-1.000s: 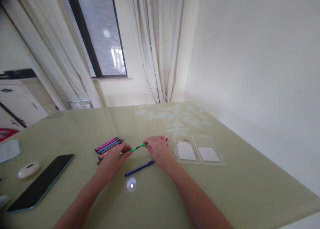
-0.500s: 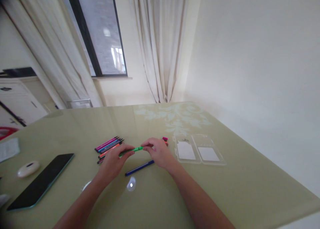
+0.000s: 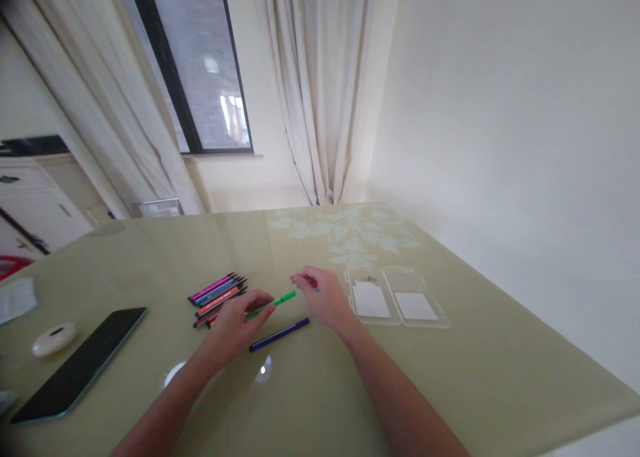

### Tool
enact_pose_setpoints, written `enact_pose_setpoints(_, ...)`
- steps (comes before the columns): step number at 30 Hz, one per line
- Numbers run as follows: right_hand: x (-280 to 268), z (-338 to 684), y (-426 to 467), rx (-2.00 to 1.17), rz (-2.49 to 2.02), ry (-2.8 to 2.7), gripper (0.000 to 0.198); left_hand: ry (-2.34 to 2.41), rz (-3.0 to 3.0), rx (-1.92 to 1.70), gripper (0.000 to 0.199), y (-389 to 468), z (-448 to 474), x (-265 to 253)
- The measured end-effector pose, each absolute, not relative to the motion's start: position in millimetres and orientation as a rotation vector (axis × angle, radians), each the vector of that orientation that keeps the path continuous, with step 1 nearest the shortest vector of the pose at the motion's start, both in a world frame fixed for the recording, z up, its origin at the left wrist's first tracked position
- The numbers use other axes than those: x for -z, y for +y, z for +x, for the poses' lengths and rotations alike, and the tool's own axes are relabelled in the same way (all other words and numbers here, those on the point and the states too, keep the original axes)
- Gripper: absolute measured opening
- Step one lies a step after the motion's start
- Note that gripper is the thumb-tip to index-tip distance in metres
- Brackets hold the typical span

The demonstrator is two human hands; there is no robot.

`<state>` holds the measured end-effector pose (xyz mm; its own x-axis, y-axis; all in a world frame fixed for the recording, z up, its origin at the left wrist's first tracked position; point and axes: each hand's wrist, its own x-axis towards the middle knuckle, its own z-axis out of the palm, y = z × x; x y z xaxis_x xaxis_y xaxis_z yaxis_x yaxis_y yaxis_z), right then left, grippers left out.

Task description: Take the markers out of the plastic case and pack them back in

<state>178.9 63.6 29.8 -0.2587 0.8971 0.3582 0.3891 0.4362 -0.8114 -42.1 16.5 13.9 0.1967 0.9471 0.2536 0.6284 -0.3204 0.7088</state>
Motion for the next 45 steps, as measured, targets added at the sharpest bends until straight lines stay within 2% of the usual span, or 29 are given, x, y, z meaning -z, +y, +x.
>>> enact_pose_setpoints(6, -16, 194, 78, -0.205, -1.456, -1.996, 0.025, 1.5, 2.134, -0.685, 0.021, 13, -41, -8)
enact_pose_setpoints(11, -5, 190, 76, 0.006, -1.563, -2.232, 0.025, 1.567, 2.06, -0.719, 0.033, 23, -60, -13)
enact_pose_setpoints(14, -5, 186, 74, -0.009, -1.582, -2.263, 0.025, 1.904, 1.976, -0.781, 0.026, 31, -83, -17)
enact_pose_setpoints(18, -6, 178, 73, -0.095, -1.494, -2.307, 0.021, 2.124, 1.958, -0.57, 0.017, 33, -97, -14)
enact_pose_setpoints(23, -1, 170, 71, -0.167, -1.339, -2.364, 0.013, 2.082, 2.026, -0.43, 0.015, 32, -88, -6)
enact_pose_setpoints(33, -3, 166, 70, -0.232, -1.329, -2.388, 0.009, 1.761, 2.11, -0.656, 0.017, 27, -65, -11)
enact_pose_setpoints(45, -10, 162, 65, -0.292, -1.285, -2.366, 0.01, 1.722, 2.124, -0.684, 0.013, 25, -62, -12)
